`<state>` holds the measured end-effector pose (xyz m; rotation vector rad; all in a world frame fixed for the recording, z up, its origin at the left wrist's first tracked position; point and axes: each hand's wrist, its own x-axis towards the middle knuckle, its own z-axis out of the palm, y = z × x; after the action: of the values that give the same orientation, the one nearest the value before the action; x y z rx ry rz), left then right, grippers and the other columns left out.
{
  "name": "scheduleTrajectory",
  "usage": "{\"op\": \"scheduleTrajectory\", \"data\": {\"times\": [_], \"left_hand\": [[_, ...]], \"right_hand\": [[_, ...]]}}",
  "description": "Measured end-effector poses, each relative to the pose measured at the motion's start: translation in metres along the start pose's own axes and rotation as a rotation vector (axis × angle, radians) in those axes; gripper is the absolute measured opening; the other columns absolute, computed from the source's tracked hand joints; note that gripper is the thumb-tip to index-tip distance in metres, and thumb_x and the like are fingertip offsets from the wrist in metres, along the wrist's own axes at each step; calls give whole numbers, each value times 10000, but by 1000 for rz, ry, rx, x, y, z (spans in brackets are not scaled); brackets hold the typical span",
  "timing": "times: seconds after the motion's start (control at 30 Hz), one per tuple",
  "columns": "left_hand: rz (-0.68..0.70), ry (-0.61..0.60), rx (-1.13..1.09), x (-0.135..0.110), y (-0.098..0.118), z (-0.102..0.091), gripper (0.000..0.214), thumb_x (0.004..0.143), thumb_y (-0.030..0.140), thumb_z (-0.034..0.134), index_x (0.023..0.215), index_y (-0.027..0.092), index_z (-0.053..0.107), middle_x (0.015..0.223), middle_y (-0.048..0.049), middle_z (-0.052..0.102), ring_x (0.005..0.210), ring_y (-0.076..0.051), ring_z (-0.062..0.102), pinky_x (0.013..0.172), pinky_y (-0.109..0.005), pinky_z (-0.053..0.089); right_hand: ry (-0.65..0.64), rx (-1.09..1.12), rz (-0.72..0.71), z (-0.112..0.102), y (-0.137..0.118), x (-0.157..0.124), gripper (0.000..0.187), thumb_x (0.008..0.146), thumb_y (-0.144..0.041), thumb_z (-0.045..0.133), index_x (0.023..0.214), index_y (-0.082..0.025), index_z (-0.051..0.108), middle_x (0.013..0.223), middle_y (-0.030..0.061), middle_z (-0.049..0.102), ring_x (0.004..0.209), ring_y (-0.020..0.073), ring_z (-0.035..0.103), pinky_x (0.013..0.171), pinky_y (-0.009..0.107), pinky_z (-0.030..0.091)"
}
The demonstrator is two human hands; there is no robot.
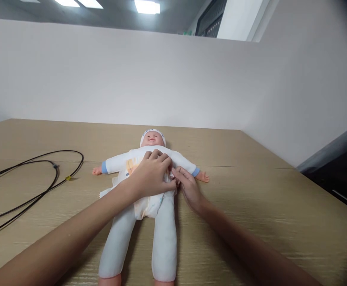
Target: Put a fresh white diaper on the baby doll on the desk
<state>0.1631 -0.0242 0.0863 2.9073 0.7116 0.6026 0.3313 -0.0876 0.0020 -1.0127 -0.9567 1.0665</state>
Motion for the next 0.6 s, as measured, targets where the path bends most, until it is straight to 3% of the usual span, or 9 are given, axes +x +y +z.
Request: {"op": "scheduleTrajectory", "data": {"times": [0.6], "left_hand": [[4, -43, -8, 0, 2, -6, 159, 960, 391, 581, 940, 250, 512, 1054, -71, 686, 1102, -332, 548, 1018, -532, 438]], "right_hand": [[-9, -45, -12, 2, 1, 3, 557, 847, -673, 844, 702, -246, 518, 717, -39, 441, 699, 168, 358, 680, 342, 302]]}}
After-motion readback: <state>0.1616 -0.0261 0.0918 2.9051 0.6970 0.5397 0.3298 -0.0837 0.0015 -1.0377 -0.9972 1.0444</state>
